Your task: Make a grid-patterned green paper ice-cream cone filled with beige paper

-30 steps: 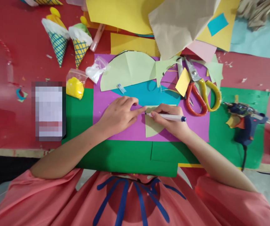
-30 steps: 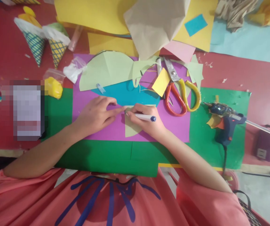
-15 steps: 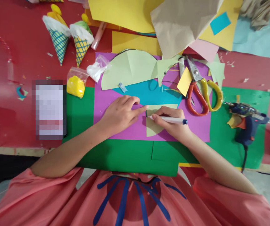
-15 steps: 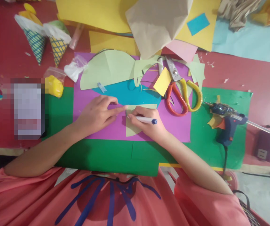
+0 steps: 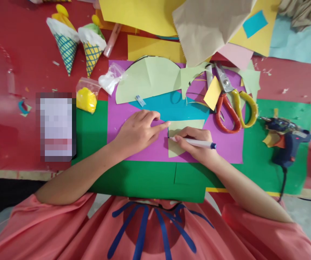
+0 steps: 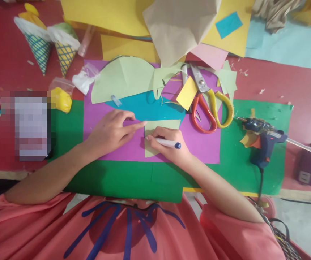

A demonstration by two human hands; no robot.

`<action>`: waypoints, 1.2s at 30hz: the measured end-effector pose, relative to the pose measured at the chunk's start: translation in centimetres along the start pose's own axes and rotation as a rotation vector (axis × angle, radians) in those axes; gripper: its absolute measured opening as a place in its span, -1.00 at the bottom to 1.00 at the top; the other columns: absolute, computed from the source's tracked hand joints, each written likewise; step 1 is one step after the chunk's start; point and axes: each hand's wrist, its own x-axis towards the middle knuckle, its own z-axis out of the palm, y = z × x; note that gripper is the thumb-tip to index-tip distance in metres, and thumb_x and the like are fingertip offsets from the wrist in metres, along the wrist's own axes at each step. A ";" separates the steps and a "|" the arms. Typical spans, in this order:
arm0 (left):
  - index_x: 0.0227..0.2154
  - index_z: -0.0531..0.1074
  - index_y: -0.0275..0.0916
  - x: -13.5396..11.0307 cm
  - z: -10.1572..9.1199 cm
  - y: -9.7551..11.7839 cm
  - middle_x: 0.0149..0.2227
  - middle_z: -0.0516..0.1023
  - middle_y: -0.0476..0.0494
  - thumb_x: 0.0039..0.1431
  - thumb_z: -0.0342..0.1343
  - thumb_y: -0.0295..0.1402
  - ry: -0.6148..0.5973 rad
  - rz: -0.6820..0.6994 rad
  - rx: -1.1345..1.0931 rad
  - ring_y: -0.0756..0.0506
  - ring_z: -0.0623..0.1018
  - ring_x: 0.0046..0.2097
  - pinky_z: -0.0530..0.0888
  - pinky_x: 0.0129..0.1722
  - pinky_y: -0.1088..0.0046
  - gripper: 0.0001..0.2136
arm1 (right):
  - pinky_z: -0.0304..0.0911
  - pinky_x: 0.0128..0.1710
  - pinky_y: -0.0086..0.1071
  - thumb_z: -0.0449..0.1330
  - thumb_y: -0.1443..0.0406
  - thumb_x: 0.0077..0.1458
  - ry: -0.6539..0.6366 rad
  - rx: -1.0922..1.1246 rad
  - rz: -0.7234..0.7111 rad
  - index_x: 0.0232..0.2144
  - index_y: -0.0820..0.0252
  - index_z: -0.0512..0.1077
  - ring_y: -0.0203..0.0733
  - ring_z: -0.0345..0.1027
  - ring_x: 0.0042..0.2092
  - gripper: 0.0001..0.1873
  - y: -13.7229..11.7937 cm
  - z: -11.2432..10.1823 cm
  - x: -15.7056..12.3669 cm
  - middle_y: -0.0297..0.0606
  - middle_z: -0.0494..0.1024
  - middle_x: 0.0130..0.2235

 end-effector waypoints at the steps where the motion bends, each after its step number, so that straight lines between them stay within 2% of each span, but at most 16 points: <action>1: 0.06 0.41 -0.06 0.0 0.0 0.0 -0.10 0.41 -0.21 0.28 -0.02 -0.42 0.001 0.003 0.003 -0.16 0.39 -0.07 0.42 -0.08 0.24 -0.67 | 0.10 -0.53 -0.50 0.19 0.23 0.14 -0.004 0.002 -0.005 -0.53 0.23 0.42 -0.42 0.21 -0.54 -0.75 0.0 0.0 0.0 -0.37 0.45 -0.56; 12: 0.07 0.42 -0.08 0.1 -0.1 0.0 -0.10 0.42 -0.23 0.27 -0.02 -0.44 0.004 0.002 -0.041 -0.18 0.40 -0.07 0.42 -0.09 0.21 -0.65 | 0.10 -0.54 -0.52 0.19 0.27 0.13 -0.039 -0.016 -0.078 -0.56 0.23 0.40 -0.43 0.20 -0.55 -0.75 0.1 -0.1 -0.2 -0.38 0.43 -0.58; 18: 0.08 0.41 -0.07 0.1 -0.1 0.1 -0.10 0.42 -0.21 0.27 -0.02 -0.45 -0.009 0.005 -0.017 -0.16 0.40 -0.06 0.42 -0.07 0.24 -0.65 | 0.10 -0.55 -0.52 0.19 0.27 0.12 -0.072 -0.019 -0.068 -0.58 0.22 0.37 -0.43 0.18 -0.57 -0.73 -0.1 -0.2 -0.3 -0.39 0.40 -0.60; 36: 0.06 0.43 -0.09 0.1 0.0 0.1 -0.12 0.43 -0.20 0.25 0.01 -0.47 0.033 0.019 0.025 -0.15 0.40 -0.09 0.43 -0.11 0.28 -0.65 | 0.09 -0.50 -0.54 0.15 0.29 0.18 -0.179 -0.015 -0.244 -0.59 0.24 0.33 -0.46 0.16 -0.55 -0.70 0.3 -0.3 -0.6 -0.42 0.32 -0.60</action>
